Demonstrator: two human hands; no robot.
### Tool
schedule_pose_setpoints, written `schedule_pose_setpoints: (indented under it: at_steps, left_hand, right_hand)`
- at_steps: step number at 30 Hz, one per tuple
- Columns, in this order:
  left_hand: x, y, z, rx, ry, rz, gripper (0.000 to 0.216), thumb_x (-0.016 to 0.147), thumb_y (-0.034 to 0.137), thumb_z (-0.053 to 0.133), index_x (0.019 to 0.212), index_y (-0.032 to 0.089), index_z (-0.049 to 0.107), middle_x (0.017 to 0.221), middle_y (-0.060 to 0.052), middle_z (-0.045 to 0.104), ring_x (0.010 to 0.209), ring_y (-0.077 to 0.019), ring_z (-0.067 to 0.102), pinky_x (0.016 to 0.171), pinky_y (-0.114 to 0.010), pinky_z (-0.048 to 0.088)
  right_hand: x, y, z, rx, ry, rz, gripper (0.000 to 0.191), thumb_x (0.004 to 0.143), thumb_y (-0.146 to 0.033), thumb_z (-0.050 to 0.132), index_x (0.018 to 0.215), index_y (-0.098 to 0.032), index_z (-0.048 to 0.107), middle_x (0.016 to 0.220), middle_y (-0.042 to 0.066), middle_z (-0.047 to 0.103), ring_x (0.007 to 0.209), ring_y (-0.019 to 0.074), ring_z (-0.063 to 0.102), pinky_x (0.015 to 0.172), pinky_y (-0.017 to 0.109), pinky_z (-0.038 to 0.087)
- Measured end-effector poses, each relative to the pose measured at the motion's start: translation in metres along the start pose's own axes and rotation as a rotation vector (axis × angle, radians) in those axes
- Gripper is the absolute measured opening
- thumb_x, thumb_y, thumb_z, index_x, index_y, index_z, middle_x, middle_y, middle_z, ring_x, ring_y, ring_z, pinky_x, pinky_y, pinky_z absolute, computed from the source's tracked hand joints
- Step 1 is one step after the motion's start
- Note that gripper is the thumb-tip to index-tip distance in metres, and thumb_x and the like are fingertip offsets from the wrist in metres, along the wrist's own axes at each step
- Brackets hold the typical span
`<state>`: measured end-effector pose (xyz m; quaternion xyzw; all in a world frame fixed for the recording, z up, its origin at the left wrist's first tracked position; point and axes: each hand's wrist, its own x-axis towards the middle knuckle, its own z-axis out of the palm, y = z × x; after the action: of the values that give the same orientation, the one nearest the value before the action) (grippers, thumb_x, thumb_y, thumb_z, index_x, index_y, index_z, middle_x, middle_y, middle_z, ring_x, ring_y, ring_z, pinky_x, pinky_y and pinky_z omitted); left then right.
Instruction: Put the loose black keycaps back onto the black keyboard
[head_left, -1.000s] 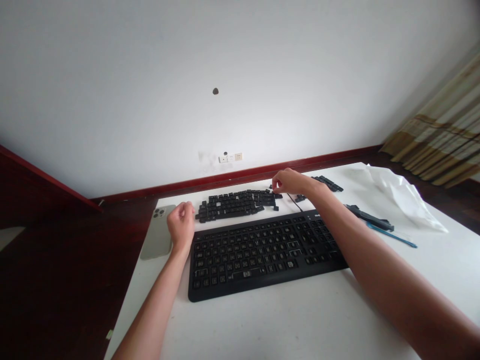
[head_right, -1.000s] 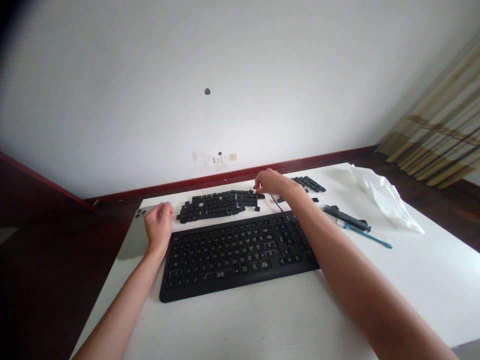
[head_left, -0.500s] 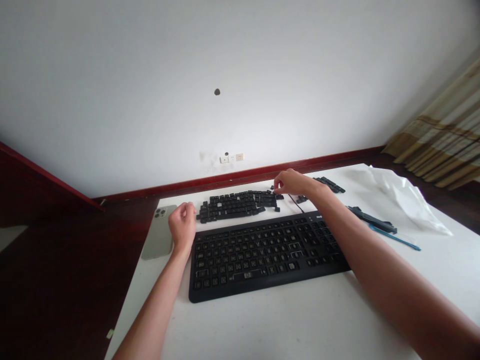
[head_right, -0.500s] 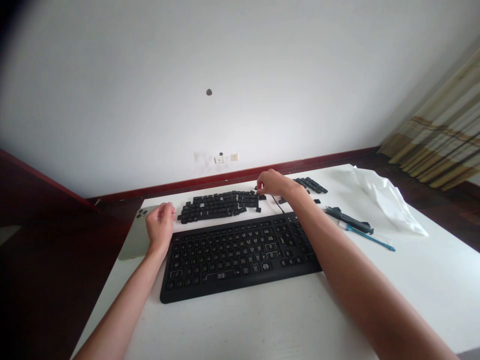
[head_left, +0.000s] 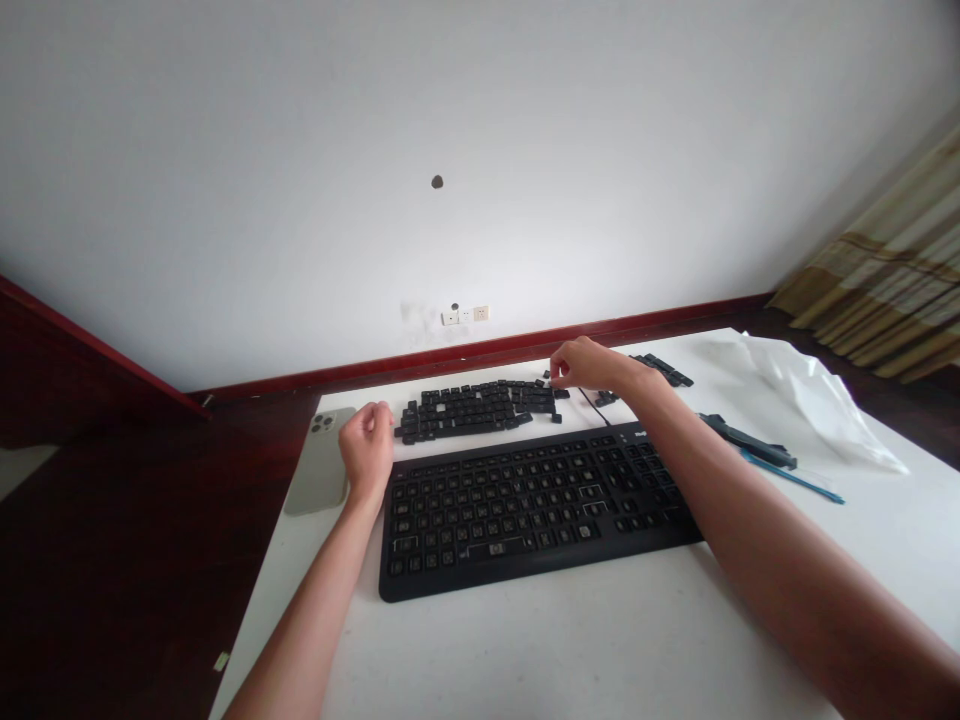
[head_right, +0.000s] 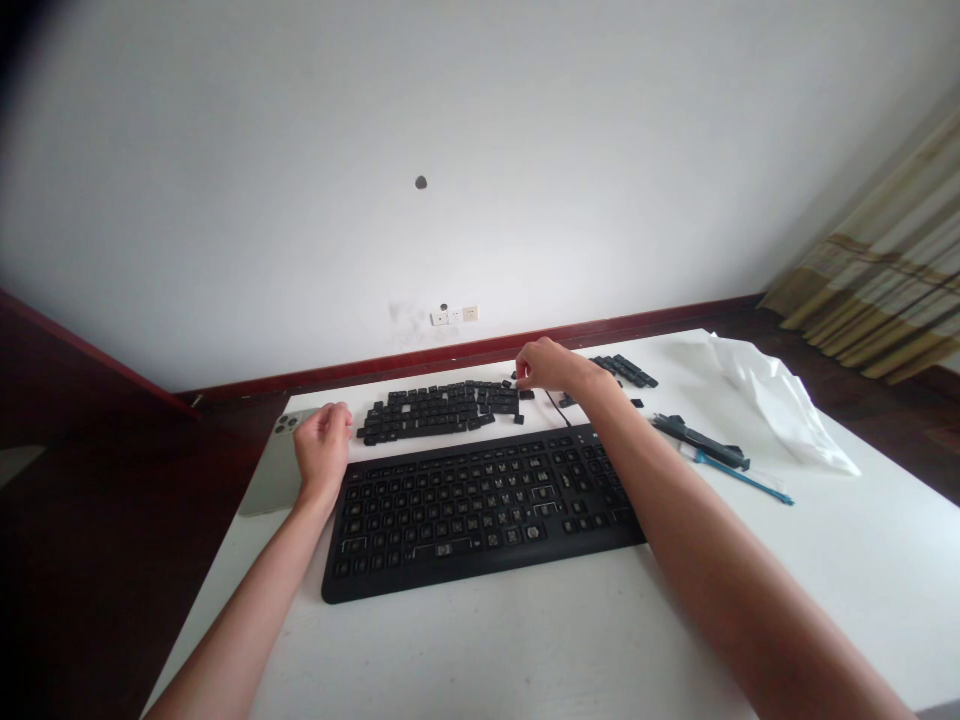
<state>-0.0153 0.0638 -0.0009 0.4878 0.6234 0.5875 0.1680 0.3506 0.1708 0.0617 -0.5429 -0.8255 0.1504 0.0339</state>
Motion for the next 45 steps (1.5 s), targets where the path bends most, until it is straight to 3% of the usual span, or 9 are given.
schedule_pose_setpoints:
  at_steps: [8,13,24,45]
  left_hand:
    - [0.001,-0.003,-0.001,0.002,-0.01,0.005,0.03,0.088,0.031,0.056,0.06,0.02,0.052,0.053,0.004,0.043,0.053,-0.0116,0.039,0.052,-0.024,0.03]
    - [0.001,-0.001,0.0,0.01,-0.004,-0.007,0.029,0.087,0.032,0.055,0.06,0.021,0.052,0.052,0.004,0.044,0.052,-0.0123,0.04,0.052,-0.024,0.031]
    - [0.0,0.001,-0.001,0.024,-0.006,0.002,0.03,0.088,0.032,0.054,0.06,0.021,0.052,0.052,0.003,0.045,0.053,-0.0128,0.042,0.053,-0.024,0.032]
    - [0.0,0.001,-0.001,-0.011,0.006,-0.043,0.03,0.089,0.031,0.056,0.061,0.02,0.052,0.053,0.004,0.043,0.053,-0.0119,0.041,0.054,-0.024,0.031]
  right_hand:
    - [-0.006,-0.007,-0.011,0.017,-0.056,0.021,0.007,0.081,-0.025,0.074,0.08,-0.021,0.079,0.08,0.005,0.076,0.071,0.018,0.066,0.065,0.032,0.048]
    - [-0.006,-0.004,-0.019,-0.016,0.035,-0.012,0.013,0.083,-0.03,0.071,0.085,-0.022,0.082,0.087,0.007,0.077,0.076,0.0191,0.066,0.069,0.034,0.048]
    - [0.003,0.005,0.0,-0.056,0.037,0.018,0.016,0.082,-0.027,0.07,0.091,-0.024,0.083,0.095,0.007,0.079,0.079,0.0202,0.069,0.073,0.035,0.052]
    - [-0.002,-0.014,-0.01,-0.087,-0.007,0.021,0.01,0.081,-0.025,0.072,0.085,-0.022,0.081,0.089,0.006,0.077,0.078,0.02,0.068,0.069,0.033,0.049]
